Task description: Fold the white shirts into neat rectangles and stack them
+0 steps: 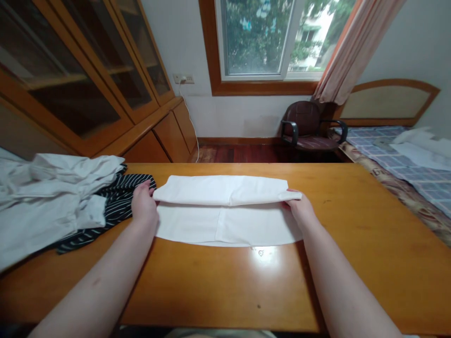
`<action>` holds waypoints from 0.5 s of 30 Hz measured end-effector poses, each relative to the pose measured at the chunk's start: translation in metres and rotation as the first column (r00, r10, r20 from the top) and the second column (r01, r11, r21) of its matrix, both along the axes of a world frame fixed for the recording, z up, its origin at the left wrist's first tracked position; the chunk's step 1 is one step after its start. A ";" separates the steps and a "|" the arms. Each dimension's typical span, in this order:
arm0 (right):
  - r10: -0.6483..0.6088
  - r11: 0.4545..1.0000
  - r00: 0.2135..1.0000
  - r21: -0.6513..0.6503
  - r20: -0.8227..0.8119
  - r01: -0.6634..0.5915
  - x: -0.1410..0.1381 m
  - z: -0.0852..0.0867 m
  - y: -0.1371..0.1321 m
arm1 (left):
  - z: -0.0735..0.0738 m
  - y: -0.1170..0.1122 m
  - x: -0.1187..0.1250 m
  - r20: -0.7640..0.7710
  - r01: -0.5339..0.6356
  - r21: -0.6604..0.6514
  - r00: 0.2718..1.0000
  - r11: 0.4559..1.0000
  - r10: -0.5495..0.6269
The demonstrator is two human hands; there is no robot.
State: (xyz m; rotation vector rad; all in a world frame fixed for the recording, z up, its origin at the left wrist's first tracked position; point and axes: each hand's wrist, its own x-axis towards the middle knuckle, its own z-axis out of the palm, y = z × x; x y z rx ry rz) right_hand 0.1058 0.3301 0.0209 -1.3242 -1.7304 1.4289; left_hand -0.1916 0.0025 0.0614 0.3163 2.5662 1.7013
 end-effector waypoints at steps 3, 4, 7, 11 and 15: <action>-0.119 0.923 0.936 0.384 0.332 -0.018 0.014 0.012 -0.012 | 0.004 -0.003 0.058 -0.375 0.163 -0.163 0.902 0.973 -0.214; -0.185 0.847 0.896 0.528 0.404 -0.063 0.013 0.015 -0.020 | 0.002 -0.001 0.078 -0.370 0.383 -0.311 0.794 0.870 -0.483; -0.160 0.579 0.784 0.700 0.600 -0.418 -0.007 0.019 -0.056 | -0.010 0.015 0.124 -0.118 0.670 -0.599 0.468 0.438 -0.876; 0.058 0.271 0.695 0.659 0.717 -0.702 -0.051 0.013 -0.098 | -0.027 0.046 0.140 0.009 0.640 -0.717 0.404 0.276 -0.915; 0.135 0.158 0.657 0.638 0.742 -0.753 -0.081 0.011 -0.098 | -0.035 0.064 0.129 0.003 0.590 -0.743 0.474 0.315 -0.881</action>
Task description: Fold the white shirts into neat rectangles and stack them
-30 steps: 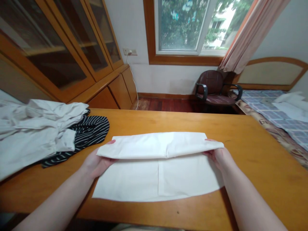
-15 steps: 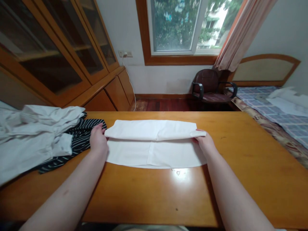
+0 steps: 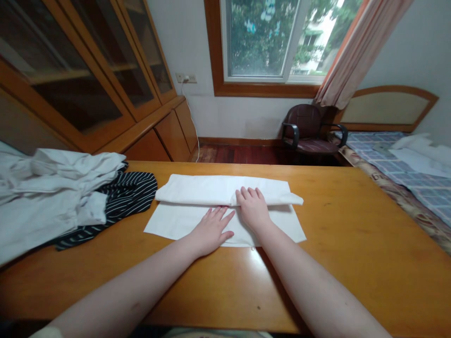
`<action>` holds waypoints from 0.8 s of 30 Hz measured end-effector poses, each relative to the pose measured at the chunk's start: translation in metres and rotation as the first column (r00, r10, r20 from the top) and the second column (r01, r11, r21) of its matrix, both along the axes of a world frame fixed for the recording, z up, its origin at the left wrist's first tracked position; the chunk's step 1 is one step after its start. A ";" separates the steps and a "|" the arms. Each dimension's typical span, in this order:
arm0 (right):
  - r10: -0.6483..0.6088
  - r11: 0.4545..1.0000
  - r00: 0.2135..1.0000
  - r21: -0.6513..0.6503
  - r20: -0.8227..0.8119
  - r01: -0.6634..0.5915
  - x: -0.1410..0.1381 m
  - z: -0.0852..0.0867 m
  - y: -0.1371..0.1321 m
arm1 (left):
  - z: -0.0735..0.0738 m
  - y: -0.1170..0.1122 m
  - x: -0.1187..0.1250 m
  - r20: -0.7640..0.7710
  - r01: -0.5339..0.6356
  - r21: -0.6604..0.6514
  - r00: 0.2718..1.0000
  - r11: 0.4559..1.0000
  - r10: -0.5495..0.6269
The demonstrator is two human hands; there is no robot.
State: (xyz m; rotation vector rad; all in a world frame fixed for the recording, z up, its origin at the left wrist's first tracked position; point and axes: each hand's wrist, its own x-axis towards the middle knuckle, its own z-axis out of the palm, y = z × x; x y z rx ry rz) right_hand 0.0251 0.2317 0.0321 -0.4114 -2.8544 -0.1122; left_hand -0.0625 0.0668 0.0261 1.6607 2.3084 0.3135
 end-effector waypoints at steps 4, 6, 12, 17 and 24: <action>0.020 0.998 1.000 -0.052 -0.007 -0.020 -0.008 0.008 0.015 | -0.010 0.005 -0.007 -0.066 -0.045 0.035 0.997 0.998 0.047; 0.009 0.998 0.999 -0.065 -0.051 -0.012 -0.006 0.016 0.019 | -0.014 0.006 -0.008 -0.068 -0.035 0.040 0.997 0.999 0.038; 0.045 0.994 0.991 -0.093 -0.127 -0.057 0.019 0.038 0.012 | -0.010 0.009 -0.008 -0.075 -0.039 0.059 0.996 0.997 0.043; 0.092 0.987 0.993 -0.122 -0.077 -0.100 0.044 0.032 -0.010 | -0.004 0.010 -0.005 0.129 -0.054 0.002 0.990 0.999 0.053; 0.170 0.947 0.983 -0.288 0.062 -0.146 0.044 0.019 -0.019 | -0.001 0.010 -0.005 0.332 -0.038 -0.027 0.942 0.999 0.045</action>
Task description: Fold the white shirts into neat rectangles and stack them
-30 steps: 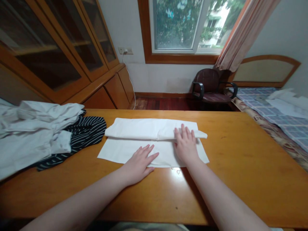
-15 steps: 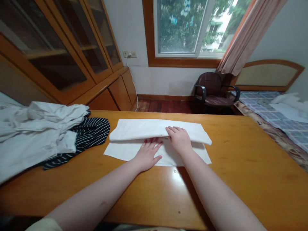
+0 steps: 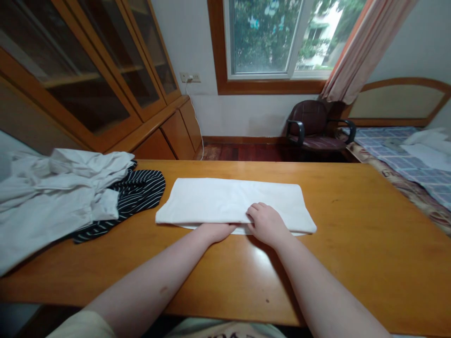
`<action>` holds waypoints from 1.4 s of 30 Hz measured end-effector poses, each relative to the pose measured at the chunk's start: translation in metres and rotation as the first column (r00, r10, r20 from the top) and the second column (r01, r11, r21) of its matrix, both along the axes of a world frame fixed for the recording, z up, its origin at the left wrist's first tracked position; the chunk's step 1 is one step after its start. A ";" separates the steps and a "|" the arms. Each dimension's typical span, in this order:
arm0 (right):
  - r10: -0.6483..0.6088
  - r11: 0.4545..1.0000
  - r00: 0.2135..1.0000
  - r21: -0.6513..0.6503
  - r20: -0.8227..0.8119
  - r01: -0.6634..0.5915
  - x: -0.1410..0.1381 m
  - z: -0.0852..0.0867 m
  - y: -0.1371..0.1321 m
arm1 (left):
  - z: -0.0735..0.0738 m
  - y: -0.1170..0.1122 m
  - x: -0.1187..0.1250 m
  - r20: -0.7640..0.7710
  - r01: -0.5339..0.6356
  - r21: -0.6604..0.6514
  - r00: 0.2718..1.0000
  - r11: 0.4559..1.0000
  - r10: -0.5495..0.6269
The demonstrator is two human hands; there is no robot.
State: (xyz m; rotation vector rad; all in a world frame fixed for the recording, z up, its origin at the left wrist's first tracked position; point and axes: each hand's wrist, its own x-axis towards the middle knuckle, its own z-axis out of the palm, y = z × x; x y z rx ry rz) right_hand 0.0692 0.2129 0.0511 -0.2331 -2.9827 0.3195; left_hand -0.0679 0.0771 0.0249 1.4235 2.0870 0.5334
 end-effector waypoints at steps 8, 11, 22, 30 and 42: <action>-0.009 0.984 1.000 -0.179 -0.026 0.004 -0.009 -0.015 0.006 | -0.001 -0.004 -0.002 0.047 -0.018 0.061 0.999 0.998 0.015; -0.026 0.978 0.999 -0.210 -0.045 0.016 -0.009 -0.018 0.007 | 0.003 -0.017 -0.009 0.079 -0.051 0.020 0.996 0.998 0.050; -0.019 0.969 0.999 -0.246 -0.050 0.007 -0.006 -0.022 0.011 | 0.020 -0.094 -0.073 0.921 -0.380 0.050 0.375 0.924 0.105; -0.011 0.978 0.999 -0.207 -0.031 0.004 -0.004 -0.020 0.014 | 0.020 -0.080 -0.072 0.954 -0.828 -0.228 -0.085 0.513 0.287; 0.357 0.925 0.931 -0.114 -0.074 -0.364 0.002 -0.018 -0.067 | 0.010 -0.070 -0.071 0.969 -0.931 -0.127 -0.043 0.343 0.243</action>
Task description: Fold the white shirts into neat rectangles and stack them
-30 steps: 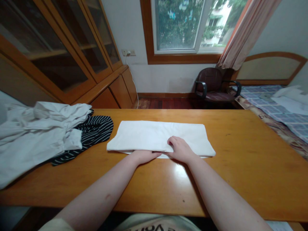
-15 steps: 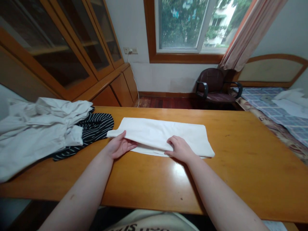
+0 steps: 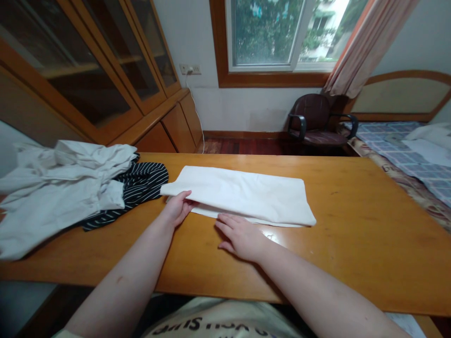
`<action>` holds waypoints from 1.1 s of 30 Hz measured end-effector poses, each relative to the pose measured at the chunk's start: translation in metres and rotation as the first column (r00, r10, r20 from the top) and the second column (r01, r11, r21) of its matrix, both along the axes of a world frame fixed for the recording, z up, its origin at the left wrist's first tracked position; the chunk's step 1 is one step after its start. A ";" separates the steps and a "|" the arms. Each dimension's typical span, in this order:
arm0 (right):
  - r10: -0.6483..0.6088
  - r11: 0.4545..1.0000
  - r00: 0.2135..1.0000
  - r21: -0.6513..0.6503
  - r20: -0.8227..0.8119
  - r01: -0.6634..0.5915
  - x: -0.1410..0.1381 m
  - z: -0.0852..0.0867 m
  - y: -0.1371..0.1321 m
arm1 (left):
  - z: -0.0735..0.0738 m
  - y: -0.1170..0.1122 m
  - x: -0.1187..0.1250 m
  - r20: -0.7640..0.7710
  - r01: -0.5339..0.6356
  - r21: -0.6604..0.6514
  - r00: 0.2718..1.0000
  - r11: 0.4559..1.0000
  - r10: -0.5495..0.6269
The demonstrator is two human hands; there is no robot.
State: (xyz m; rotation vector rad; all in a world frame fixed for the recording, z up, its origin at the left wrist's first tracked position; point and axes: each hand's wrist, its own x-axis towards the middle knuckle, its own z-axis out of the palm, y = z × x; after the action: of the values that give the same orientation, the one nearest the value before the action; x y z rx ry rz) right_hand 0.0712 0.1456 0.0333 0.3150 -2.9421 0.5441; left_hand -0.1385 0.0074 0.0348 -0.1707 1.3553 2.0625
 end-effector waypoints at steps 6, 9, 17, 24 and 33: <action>-0.154 0.988 0.975 0.047 0.161 0.149 -0.002 -0.012 -0.002 | 0.000 0.001 0.000 0.003 -0.015 -0.002 1.000 1.000 0.015; -0.187 0.982 0.968 0.051 0.169 0.181 -0.002 -0.011 0.000 | 0.004 0.001 0.000 0.005 -0.038 -0.009 0.999 0.999 0.038; -0.262 0.965 0.948 0.079 0.179 0.251 -0.006 -0.007 0.007 | 0.007 -0.001 -0.005 0.004 -0.001 -0.090 1.000 0.996 0.001; -0.201 0.979 0.965 0.078 0.170 0.191 -0.007 -0.003 0.012 | 0.007 -0.022 -0.015 -0.078 0.304 -0.700 0.867 0.646 -0.493; -0.175 0.983 0.972 0.077 0.156 0.164 -0.006 -0.004 0.009 | 0.030 -0.045 -0.016 -0.224 0.391 -0.799 0.512 0.457 -0.829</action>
State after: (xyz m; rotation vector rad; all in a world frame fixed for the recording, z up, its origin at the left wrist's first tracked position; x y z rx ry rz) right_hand 0.0654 0.1543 0.0295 0.0244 -3.1084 0.4749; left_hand -0.1547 -0.0372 0.0652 0.7057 2.0845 0.8643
